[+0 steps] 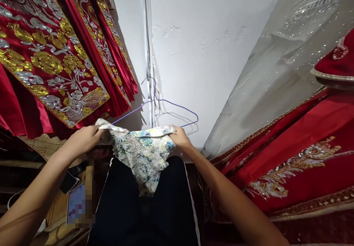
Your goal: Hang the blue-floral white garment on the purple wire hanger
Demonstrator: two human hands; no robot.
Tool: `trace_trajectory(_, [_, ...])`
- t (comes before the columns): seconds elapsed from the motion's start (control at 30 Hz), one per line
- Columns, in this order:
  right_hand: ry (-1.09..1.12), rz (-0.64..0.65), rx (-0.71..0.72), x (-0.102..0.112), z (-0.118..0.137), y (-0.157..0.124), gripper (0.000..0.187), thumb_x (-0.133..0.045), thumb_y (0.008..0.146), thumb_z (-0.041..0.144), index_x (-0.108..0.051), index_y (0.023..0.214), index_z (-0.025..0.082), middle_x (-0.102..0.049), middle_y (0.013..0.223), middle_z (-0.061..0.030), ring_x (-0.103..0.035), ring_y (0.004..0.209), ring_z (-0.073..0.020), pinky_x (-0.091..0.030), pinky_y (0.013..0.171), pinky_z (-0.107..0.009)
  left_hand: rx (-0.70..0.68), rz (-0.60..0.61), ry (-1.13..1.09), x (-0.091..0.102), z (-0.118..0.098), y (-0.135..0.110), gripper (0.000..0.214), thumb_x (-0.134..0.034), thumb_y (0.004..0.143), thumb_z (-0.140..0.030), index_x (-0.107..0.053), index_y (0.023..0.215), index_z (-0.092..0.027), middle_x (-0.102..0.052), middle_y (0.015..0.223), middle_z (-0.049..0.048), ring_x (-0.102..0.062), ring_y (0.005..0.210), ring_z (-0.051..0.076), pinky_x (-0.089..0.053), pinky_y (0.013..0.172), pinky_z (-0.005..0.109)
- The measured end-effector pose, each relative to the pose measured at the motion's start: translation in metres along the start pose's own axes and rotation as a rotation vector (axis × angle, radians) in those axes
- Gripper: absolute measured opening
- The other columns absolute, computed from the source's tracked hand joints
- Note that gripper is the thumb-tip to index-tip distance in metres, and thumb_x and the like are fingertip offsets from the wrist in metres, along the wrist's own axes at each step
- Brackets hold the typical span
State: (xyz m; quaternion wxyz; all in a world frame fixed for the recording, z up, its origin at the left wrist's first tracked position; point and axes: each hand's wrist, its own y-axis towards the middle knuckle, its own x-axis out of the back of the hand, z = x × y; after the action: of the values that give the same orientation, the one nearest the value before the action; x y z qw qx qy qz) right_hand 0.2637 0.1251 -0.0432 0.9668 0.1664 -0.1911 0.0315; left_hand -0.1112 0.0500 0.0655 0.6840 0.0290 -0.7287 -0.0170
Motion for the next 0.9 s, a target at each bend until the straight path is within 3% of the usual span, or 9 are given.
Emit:
trace_trajectory(0.1, [0.033, 0.005, 0.029, -0.001, 0.007, -0.011, 0.014, -0.051, 0.074, 0.028, -0.051, 0.063, 0.019, -0.050, 0.064, 0.0016, -0.045, 0.065, -0.0142, -0.034, 0.060, -0.025, -0.154, -0.071, -0.127, 0.001, -0.014, 0.016, 0.042, -0.036, 0.093, -0.045, -0.068, 0.099, -0.018, -0.073, 0.098, 0.0138, -0.068, 0.094, 0.032, -0.049, 0.078, 0.037])
trace_trajectory(0.23, [0.110, 0.023, 0.077, -0.022, 0.013, -0.031, 0.008, -0.049, 0.070, 0.021, -0.044, 0.063, 0.020, -0.043, 0.062, 0.0030, -0.040, 0.062, -0.0130, -0.031, 0.057, -0.024, -0.453, -0.300, -0.344, -0.003, -0.038, 0.041, 0.037, -0.046, 0.090, -0.034, -0.062, 0.118, -0.016, -0.067, 0.118, 0.0134, -0.063, 0.110, 0.028, -0.047, 0.096, 0.037])
trace_trajectory(0.4, [0.041, 0.076, 0.199, -0.033, 0.031, -0.047, 0.011, -0.051, 0.069, 0.015, -0.058, 0.077, 0.019, -0.052, 0.068, 0.0019, -0.047, 0.066, -0.0144, -0.039, 0.063, -0.026, -0.548, -0.433, -0.420, -0.008, -0.054, 0.062, 0.037, -0.045, 0.091, -0.024, -0.058, 0.126, -0.021, -0.063, 0.127, 0.0100, -0.060, 0.117, 0.026, -0.047, 0.100, 0.037])
trace_trajectory(0.47, [0.000, 0.085, 0.161, -0.021, 0.040, -0.050, 0.035, -0.052, 0.071, 0.015, -0.066, 0.102, 0.020, -0.061, 0.076, 0.0006, -0.054, 0.071, -0.0162, -0.043, 0.068, -0.027, -0.547, -0.420, -0.434, -0.011, -0.049, 0.066, 0.038, -0.044, 0.092, -0.024, -0.059, 0.127, -0.024, -0.065, 0.129, 0.0079, -0.061, 0.118, 0.026, -0.047, 0.100, 0.037])
trace_trajectory(0.57, [-0.031, -0.030, 0.042, 0.016, 0.050, -0.052, 0.070, -0.060, 0.072, 0.019, -0.050, 0.141, 0.023, -0.064, 0.077, 0.0016, -0.058, 0.068, -0.0174, -0.046, 0.065, -0.027, -0.537, -0.368, -0.449, -0.011, -0.039, 0.069, 0.038, -0.044, 0.093, -0.026, -0.061, 0.127, -0.025, -0.068, 0.128, 0.0060, -0.064, 0.115, 0.027, -0.048, 0.098, 0.036])
trace_trajectory(0.63, [-0.050, -0.239, 0.010, 0.047, 0.055, -0.050, 0.087, -0.067, 0.070, 0.022, -0.037, 0.151, 0.022, -0.066, 0.081, -0.0002, -0.062, 0.069, -0.0191, -0.049, 0.064, -0.028, -0.547, -0.335, -0.459, -0.005, -0.034, 0.070, 0.038, -0.046, 0.093, -0.029, -0.063, 0.126, -0.025, -0.069, 0.127, 0.0058, -0.065, 0.114, 0.027, -0.048, 0.098, 0.036])
trace_trajectory(0.7, [-0.107, -0.383, 0.006, 0.079, 0.060, -0.045, 0.085, -0.074, 0.067, 0.026, -0.044, 0.147, 0.017, -0.071, 0.092, -0.0069, -0.066, 0.079, -0.0234, -0.053, 0.071, -0.033, -0.579, -0.302, -0.486, 0.005, -0.033, 0.069, 0.037, -0.048, 0.093, -0.032, -0.065, 0.124, -0.023, -0.069, 0.126, 0.0062, -0.064, 0.115, 0.027, -0.046, 0.099, 0.034])
trace_trajectory(0.8, [-0.072, -0.150, -0.134, 0.116, 0.072, -0.034, 0.058, -0.080, 0.065, 0.039, -0.068, 0.116, 0.014, -0.074, 0.100, -0.0141, -0.069, 0.091, -0.0309, -0.055, 0.080, -0.040, -0.612, -0.251, -0.558, 0.016, -0.034, 0.065, 0.036, -0.047, 0.094, -0.039, -0.067, 0.118, -0.021, -0.071, 0.121, 0.0062, -0.064, 0.110, 0.026, -0.047, 0.095, 0.032])
trace_trajectory(0.9, [0.213, 0.087, -0.233, 0.125, 0.091, -0.024, 0.058, -0.074, 0.069, 0.060, -0.070, 0.108, 0.017, -0.075, 0.098, -0.0134, -0.071, 0.091, -0.0324, -0.057, 0.081, -0.044, -0.498, -0.277, -0.689, 0.012, -0.035, 0.065, 0.036, -0.045, 0.095, -0.046, -0.066, 0.107, -0.020, -0.071, 0.093, 0.0043, -0.064, 0.082, 0.020, -0.049, 0.074, 0.027])
